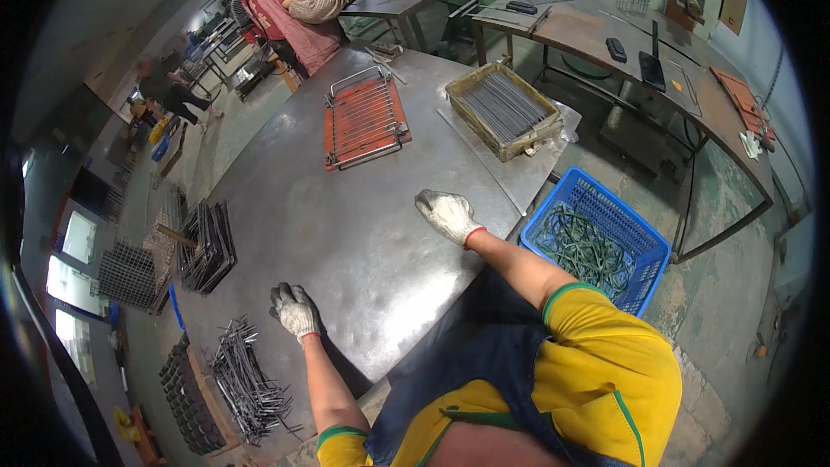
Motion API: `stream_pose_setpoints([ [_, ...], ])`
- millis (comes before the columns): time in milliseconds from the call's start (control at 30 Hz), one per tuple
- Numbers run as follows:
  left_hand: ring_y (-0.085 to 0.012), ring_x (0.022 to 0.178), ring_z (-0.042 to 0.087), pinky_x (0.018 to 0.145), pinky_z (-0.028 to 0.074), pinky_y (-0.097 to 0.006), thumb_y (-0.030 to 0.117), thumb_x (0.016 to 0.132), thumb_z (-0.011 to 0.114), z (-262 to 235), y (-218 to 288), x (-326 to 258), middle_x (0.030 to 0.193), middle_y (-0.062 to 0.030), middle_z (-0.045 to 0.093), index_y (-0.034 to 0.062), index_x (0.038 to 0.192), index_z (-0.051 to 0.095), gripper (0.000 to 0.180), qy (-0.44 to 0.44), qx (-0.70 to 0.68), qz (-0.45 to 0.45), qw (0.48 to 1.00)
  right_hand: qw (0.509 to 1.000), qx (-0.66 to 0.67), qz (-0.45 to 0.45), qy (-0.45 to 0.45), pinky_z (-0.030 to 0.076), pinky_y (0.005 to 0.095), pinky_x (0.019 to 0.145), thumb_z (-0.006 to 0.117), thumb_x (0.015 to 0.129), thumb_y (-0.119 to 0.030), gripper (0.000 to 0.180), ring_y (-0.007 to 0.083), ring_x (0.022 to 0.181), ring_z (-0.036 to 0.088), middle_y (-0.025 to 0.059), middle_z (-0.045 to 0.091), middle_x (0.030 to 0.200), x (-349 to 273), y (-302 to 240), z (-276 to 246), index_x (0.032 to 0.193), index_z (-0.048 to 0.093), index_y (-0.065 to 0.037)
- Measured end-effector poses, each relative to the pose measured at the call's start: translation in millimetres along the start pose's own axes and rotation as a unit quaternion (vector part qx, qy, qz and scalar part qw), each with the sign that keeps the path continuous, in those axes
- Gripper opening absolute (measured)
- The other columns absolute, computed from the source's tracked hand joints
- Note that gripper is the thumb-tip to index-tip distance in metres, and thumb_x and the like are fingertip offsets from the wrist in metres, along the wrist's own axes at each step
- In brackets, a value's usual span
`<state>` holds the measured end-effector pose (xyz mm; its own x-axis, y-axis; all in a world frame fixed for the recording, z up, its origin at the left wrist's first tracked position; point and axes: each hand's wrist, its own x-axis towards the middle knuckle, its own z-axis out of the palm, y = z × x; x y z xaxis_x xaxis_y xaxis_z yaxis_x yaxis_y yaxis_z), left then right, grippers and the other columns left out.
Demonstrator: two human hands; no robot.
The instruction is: The person assembles metal grids by inserting metal rods into slots on an orange jig. They pick up rods from a nearby container, place them into the jig, and then remove the assembled grid to place it on a stack. The process is repeated continuously throughout the video.
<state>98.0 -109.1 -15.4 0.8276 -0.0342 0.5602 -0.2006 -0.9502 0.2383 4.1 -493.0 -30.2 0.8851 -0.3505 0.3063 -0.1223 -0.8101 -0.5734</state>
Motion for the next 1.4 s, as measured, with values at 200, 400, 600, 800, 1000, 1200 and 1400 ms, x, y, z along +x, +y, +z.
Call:
stream_pose_setpoints([
  [200,-0.0299,0.105,0.052,0.086,0.037,-0.047,0.023,0.087,0.054,-7.1,4.8,1.7,0.105,-0.0116,0.056,0.0049,0.101,0.059,0.023,-0.014,0.017,-0.008,1.000,1.000,0.012,-0.009,0.001,0.051,0.0475,0.075,0.048,0.096,-0.033,0.027,0.0349,0.089,0.065,0.0131,0.068,0.099,-0.2,-3.6,-3.2,0.104,0.064,-0.013],
  [400,-0.0298,0.104,0.052,0.086,0.038,-0.046,0.023,0.087,0.054,-4.3,6.4,1.8,0.105,-0.0117,0.056,0.0043,0.100,0.059,0.023,-0.011,0.017,0.002,1.000,1.000,0.003,-0.002,-0.004,0.051,0.0469,0.076,0.048,0.096,-0.034,0.028,0.0344,0.090,0.065,0.0129,0.068,0.099,-0.6,-1.1,-3.2,0.104,0.064,-0.012],
  [600,-0.0299,0.105,0.052,0.088,0.038,-0.047,0.023,0.088,0.053,-5.5,4.9,3.4,0.106,-0.0122,0.056,0.0044,0.104,0.059,0.025,-0.024,0.023,0.003,0.999,1.000,0.006,-0.004,-0.002,0.051,0.0471,0.076,0.048,0.096,-0.034,0.028,0.0352,0.089,0.065,0.0135,0.068,0.099,0.7,-3.1,-5.2,0.104,0.063,-0.012],
  [800,-0.0297,0.108,0.052,0.092,0.037,-0.046,0.023,0.089,0.054,-2.5,0.8,1.1,0.108,-0.0120,0.057,0.0039,0.107,0.060,0.027,-0.018,0.016,-0.001,1.000,1.000,0.005,0.002,-0.005,0.050,0.0482,0.075,0.049,0.096,-0.034,0.028,0.0368,0.088,0.065,0.0159,0.068,0.098,0.5,-6.2,-7.3,0.104,0.062,-0.011],
  [1000,-0.0288,0.107,0.053,0.094,0.036,-0.046,0.023,0.088,0.054,-6.3,4.8,2.3,0.107,-0.0116,0.057,0.0039,0.104,0.061,0.025,-0.020,0.016,-0.001,1.000,1.000,-0.014,0.000,-0.005,0.050,0.0484,0.076,0.049,0.095,-0.032,0.027,0.0370,0.089,0.065,0.0149,0.068,0.098,0.8,-3.5,-4.2,0.104,0.063,-0.011],
  [1200,-0.0274,0.106,0.053,0.093,0.036,-0.046,0.022,0.087,0.053,-4.8,3.3,3.7,0.106,-0.0113,0.057,0.0054,0.101,0.061,0.023,-0.021,0.026,0.000,0.999,1.000,-0.013,-0.007,0.010,0.051,0.0467,0.079,0.049,0.095,-0.033,0.029,0.0352,0.093,0.065,0.0144,0.068,0.104,0.7,-1.0,-2.6,0.108,0.065,-0.012],
  [1400,-0.0264,0.110,0.052,0.095,0.035,-0.046,0.022,0.086,0.056,2.0,-3.9,2.0,0.110,-0.0106,0.059,0.0056,0.104,0.063,0.026,0.007,0.037,0.000,0.999,1.000,-0.014,0.016,0.014,0.052,0.0455,0.079,0.049,0.095,-0.035,0.032,0.0355,0.090,0.067,0.0141,0.070,0.100,1.3,-7.6,-5.3,0.108,0.067,-0.012],
])
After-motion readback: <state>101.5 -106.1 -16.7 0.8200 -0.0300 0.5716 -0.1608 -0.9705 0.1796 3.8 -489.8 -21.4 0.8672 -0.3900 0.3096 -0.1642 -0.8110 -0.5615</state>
